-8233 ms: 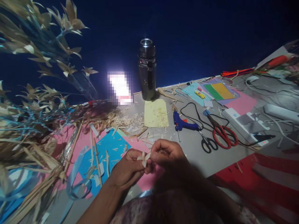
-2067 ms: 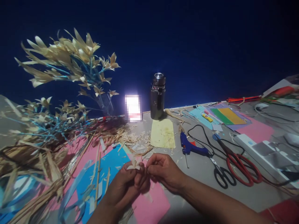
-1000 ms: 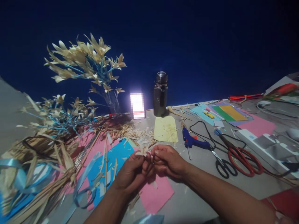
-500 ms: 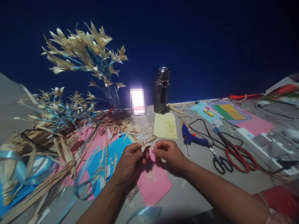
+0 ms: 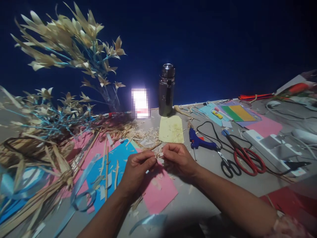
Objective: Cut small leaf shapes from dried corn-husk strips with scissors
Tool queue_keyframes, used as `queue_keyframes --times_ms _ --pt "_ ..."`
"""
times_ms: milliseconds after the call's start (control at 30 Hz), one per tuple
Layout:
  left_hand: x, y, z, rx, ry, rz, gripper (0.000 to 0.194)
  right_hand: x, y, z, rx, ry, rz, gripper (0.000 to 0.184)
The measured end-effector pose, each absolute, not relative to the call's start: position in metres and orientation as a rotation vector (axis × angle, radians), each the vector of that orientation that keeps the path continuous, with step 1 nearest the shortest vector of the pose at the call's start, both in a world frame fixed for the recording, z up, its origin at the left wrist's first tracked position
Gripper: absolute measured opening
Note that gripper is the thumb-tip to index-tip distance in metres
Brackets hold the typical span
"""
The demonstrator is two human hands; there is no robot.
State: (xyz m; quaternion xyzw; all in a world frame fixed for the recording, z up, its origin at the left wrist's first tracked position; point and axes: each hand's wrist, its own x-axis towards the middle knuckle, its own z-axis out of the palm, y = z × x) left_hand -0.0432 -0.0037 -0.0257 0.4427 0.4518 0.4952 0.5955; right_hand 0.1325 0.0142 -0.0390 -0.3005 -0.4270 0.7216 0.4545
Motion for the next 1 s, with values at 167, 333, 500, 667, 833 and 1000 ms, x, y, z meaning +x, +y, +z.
queue_keyframes --times_ms 167,333,500,667,833,1000 --pt "-0.046 0.001 -0.028 1.051 1.005 1.119 0.017 0.131 0.015 -0.035 -0.78 -1.026 1.794 0.033" --pt "-0.048 0.003 -0.032 0.986 0.979 1.141 0.017 0.132 0.015 -0.034 -0.786 -1.025 1.772 0.031" --pt "-0.048 0.002 -0.033 0.945 0.955 1.128 0.017 0.132 0.014 -0.036 -0.785 -1.039 1.793 0.033" --pt "-0.046 0.004 -0.032 0.751 0.872 1.097 0.023 0.131 0.016 -0.041 -0.723 -1.046 1.748 0.034" --pt "-0.045 0.003 -0.027 0.666 0.813 1.086 0.031 0.131 0.017 -0.044 -0.7 -1.052 1.788 0.033" --pt "-0.048 -0.001 -0.026 0.594 0.791 1.107 0.036 0.13 0.016 -0.045 -0.721 -1.061 1.831 0.031"
